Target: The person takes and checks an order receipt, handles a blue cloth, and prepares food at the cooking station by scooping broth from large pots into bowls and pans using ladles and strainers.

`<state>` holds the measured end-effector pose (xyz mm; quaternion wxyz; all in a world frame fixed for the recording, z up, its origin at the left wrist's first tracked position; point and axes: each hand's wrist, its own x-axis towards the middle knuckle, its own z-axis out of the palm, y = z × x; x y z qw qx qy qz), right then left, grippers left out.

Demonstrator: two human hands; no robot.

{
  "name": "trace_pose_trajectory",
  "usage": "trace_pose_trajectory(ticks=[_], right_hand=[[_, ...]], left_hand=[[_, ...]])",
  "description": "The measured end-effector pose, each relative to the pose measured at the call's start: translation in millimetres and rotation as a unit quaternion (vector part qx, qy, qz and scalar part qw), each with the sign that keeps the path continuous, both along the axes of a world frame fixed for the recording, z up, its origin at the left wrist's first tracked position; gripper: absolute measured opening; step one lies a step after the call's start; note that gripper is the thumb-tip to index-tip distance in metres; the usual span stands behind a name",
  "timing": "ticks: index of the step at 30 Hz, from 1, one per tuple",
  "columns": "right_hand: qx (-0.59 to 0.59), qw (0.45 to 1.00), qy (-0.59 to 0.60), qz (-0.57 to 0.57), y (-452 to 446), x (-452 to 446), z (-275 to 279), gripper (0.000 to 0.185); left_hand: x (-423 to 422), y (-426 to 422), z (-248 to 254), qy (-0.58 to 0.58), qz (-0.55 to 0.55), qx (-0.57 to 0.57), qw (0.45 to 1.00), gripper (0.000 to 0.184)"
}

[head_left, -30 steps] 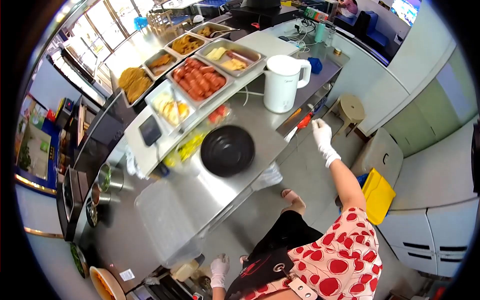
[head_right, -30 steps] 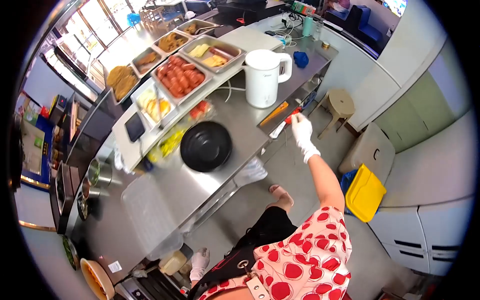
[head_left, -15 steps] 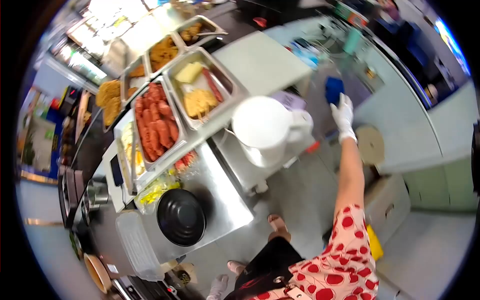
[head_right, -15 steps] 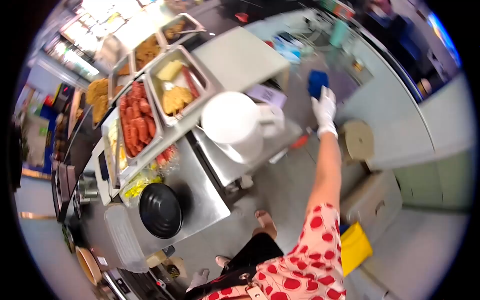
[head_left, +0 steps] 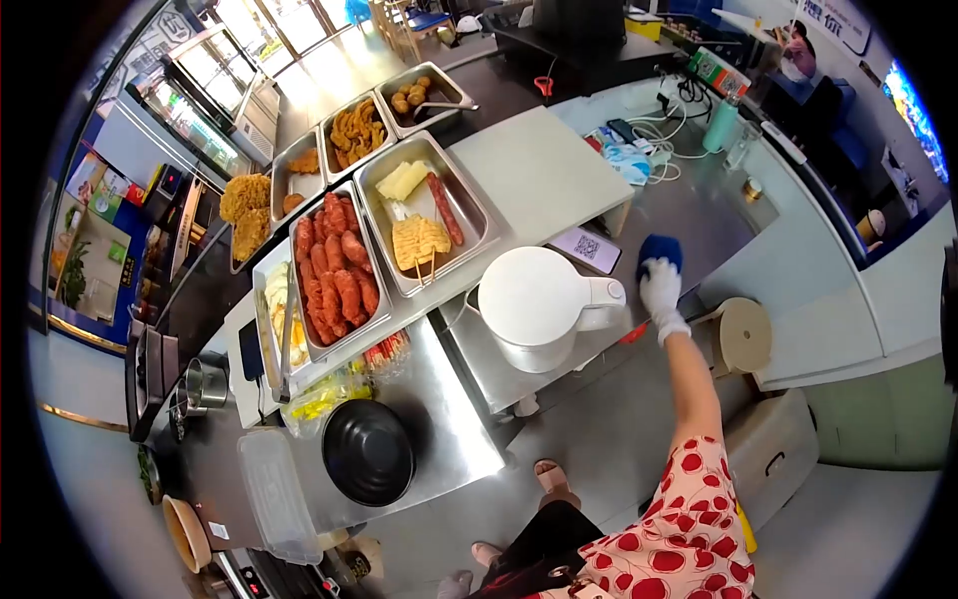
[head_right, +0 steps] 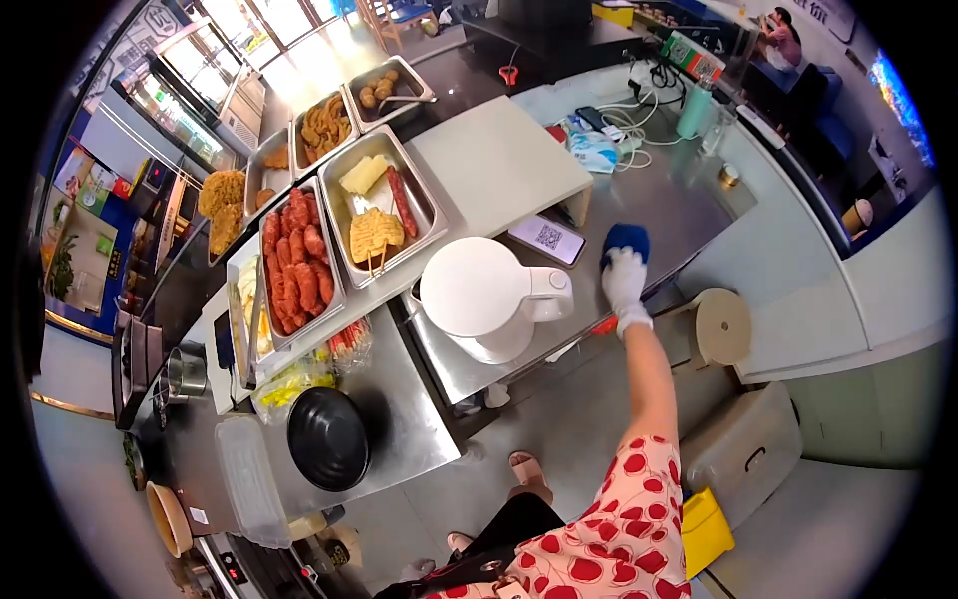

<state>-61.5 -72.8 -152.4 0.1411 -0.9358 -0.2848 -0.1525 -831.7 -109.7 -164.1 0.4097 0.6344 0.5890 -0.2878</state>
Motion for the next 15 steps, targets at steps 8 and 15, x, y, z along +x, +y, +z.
trace_pose_trajectory(ticks=[8,15], right_hand=[[0.155,0.907,0.322,0.223,-47,-200,0,0.015],[-0.021,0.550,0.705,0.447,-2,-451,126,0.023]], left_hand=[[-11,20,5,-0.093,0.035,0.057,0.993,0.041],[-17,42,78,-0.379,0.327,0.002,0.866,0.047]])
